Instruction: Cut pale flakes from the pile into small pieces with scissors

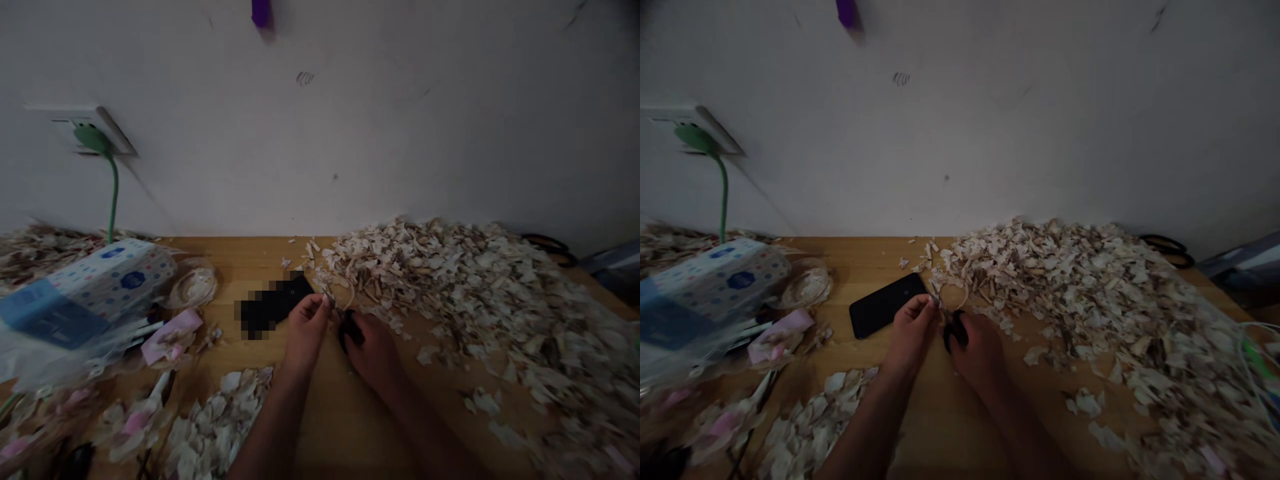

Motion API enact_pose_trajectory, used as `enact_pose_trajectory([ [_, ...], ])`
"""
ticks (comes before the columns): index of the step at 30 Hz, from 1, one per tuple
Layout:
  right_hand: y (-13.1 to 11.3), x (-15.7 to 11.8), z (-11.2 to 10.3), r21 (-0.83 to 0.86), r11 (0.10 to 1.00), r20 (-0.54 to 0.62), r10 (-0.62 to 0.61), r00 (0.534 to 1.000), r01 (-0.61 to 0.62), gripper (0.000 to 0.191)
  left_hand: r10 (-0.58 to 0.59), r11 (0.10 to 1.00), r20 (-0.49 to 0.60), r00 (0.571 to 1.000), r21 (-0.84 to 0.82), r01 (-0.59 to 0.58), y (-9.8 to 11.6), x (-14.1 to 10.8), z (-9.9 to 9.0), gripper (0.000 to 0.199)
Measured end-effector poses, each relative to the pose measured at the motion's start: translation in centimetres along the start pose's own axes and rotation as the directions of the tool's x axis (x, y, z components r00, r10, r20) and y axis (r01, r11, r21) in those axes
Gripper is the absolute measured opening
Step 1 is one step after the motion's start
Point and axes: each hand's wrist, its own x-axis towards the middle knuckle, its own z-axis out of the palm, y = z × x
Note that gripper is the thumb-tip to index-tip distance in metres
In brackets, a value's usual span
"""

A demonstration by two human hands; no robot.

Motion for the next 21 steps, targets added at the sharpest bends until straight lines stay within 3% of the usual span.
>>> enact_pose_trajectory([
  [5, 0.0, 0.1, 0.0, 0.0, 1.0, 0.023, -0.004, 1.0, 0.004, 0.012, 0.046, 0.985, 0.002, 0.999, 0.168, -0.046, 0.4, 0.5, -0.9, 0.028],
  [14, 0.0, 0.1, -0.2, -0.001, 1.0, 0.008, -0.028, 1.0, 0.028, 0.012, 0.024, 0.981, 0.015, 1.0, 0.19, -0.026, 1.2, 0.3, -0.9, 0.026],
  [17, 0.1, 0.1, -0.1, 0.021, 1.0, 0.008, -0.02, 1.0, 0.019, 0.014, -0.003, 0.995, 0.031, 1.0, 0.096, 0.0, 1.1, 0.2, -0.6, 0.025],
  [21, 0.2, 0.0, 0.0, 0.04, 0.999, 0.014, 0.004, 1.0, -0.005, 0.016, -0.066, 0.977, 0.085, 0.994, -0.199, 0.082, 0.3, -0.1, 0.4, 0.023],
])
